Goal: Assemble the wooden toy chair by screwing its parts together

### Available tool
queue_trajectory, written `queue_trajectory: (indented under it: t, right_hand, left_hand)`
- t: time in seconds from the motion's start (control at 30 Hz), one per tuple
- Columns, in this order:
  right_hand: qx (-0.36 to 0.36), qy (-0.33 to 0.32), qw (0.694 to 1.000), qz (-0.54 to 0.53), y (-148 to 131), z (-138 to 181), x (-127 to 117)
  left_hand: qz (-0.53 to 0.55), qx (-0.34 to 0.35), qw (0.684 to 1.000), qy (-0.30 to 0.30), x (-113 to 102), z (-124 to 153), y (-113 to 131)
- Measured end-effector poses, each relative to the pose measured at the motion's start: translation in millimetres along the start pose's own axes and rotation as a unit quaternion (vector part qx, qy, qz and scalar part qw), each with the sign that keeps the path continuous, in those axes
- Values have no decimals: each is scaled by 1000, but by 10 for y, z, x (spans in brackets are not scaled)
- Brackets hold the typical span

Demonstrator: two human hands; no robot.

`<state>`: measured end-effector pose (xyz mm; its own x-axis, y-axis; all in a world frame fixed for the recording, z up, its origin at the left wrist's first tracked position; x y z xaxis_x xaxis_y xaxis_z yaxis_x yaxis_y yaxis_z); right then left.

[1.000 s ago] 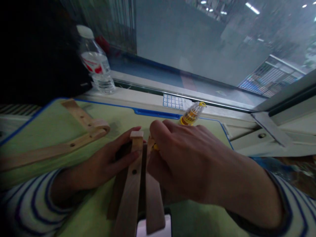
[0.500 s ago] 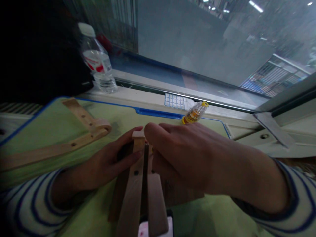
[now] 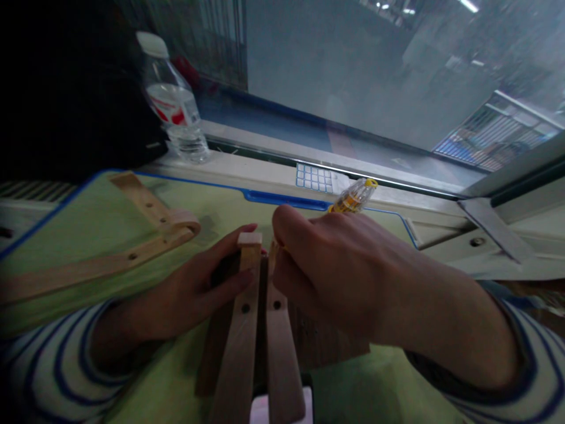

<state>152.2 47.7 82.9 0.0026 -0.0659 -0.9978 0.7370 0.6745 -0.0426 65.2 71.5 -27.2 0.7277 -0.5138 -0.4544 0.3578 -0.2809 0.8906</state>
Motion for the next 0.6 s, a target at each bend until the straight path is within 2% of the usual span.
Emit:
queue_trajectory:
  t: [0.17, 0.33, 0.43, 0.6]
  right_hand:
    - [4, 28, 999, 16, -27, -29, -28]
    - [-5, 44, 998, 42, -74, 11, -80]
    - [-5, 33, 999, 42, -66, 39, -79]
    - [-42, 2, 998, 55, -85, 47, -85]
  left_hand:
    - [1, 5, 1000, -8, 12, -3, 23]
    - [44, 23, 998, 33, -17, 12, 9]
    - [56, 64, 995, 57, -40, 42, 57]
    - [16, 65, 997, 34, 19, 50, 63]
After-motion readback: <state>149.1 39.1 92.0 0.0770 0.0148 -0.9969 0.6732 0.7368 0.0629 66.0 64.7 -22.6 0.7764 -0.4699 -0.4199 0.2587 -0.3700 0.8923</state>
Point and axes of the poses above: each hand's wrist, its own z-axis away from the middle knuckle, its own x-axis out of the palm, y = z × x, the point moved 10 cm from there along -z, towards the middle knuckle, and after that the axes turned 9 degrees about -x, right-handed, at the moved point
